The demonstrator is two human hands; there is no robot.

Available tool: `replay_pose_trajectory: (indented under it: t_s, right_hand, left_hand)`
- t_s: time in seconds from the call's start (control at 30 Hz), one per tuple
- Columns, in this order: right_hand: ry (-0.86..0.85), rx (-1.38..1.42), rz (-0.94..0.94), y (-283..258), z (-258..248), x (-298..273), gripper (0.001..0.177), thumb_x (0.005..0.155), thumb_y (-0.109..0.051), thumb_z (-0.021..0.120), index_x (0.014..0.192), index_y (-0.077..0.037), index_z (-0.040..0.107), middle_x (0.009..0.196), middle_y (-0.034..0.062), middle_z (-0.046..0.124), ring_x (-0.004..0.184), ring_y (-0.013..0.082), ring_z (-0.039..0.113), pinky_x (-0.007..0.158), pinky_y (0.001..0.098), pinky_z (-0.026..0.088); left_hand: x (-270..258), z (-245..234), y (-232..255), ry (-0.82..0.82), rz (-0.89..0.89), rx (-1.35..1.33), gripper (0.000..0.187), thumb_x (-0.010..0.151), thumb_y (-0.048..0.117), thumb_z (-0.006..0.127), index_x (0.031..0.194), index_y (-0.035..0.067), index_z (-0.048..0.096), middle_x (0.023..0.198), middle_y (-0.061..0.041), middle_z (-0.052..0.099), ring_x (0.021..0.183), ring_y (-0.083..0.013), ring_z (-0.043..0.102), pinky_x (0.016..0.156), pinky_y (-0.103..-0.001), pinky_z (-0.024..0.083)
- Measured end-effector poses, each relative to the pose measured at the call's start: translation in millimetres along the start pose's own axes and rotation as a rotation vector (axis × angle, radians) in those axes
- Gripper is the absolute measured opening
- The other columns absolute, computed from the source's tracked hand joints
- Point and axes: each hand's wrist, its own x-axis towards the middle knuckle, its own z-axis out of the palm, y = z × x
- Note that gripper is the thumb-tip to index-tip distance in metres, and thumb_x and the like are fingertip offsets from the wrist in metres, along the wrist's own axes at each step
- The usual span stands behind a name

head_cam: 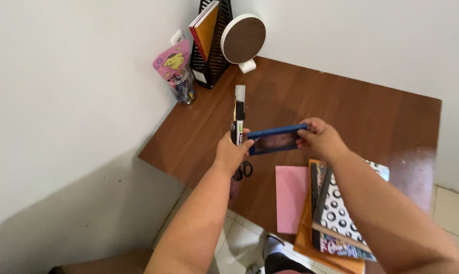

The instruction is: The person assembles a small table by placing a wooden tabletop onto a metal frame. They then organize various items on the table, including a file holder, a pen cup, a mirror, notebooks, and a photo frame.

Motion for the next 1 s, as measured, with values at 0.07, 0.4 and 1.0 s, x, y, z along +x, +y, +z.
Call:
replay_pose_trajectory:
  t_s: [0.07, 0.4, 1.0]
  right_hand:
    - [0.020, -0.045, -0.004, 2, -9, 40, 0.017, 0.098, -0.001, 0.062, 0.115, -0.004, 0.061, 0.089, 0.0064, 0.068, 0.076, 0.0167, 0.067, 0.070, 0.0293, 0.057]
    - [-0.012, -0.119, 0.096, -51, 22, 155, 0.020, 0.101, -0.005, 0.059, 0.121, -0.003, 0.061, 0.099, 0.0095, 0.067, 0.083, 0.0157, 0.067, 0.074, 0.0301, 0.060]
    - [0.303, 0.022, 0.517, 7, 65, 149, 0.038, 0.094, -0.019, 0.069, 0.129, -0.005, 0.062, 0.108, 0.0084, 0.067, 0.095, 0.0168, 0.064, 0.089, 0.0318, 0.054]
  left_hand:
    - [33, 1, 2, 0.019, -0.051, 0.014, 0.030, 0.087, 0.002, 0.076, 0.114, 0.009, 0.067, 0.073, -0.003, 0.064, 0.057, -0.0109, 0.058, 0.050, -0.027, 0.047]
    - [177, -2, -13, 0.072, -0.186, -0.041, 0.023, 0.089, 0.002, 0.076, 0.108, 0.003, 0.063, 0.079, -0.004, 0.068, 0.063, -0.0131, 0.063, 0.054, -0.028, 0.049]
    - [387, -1, -72, 0.216, -0.224, -0.318, 0.027, 0.093, -0.003, 0.067, 0.117, 0.003, 0.057, 0.100, -0.009, 0.069, 0.082, -0.0181, 0.071, 0.063, -0.027, 0.053]
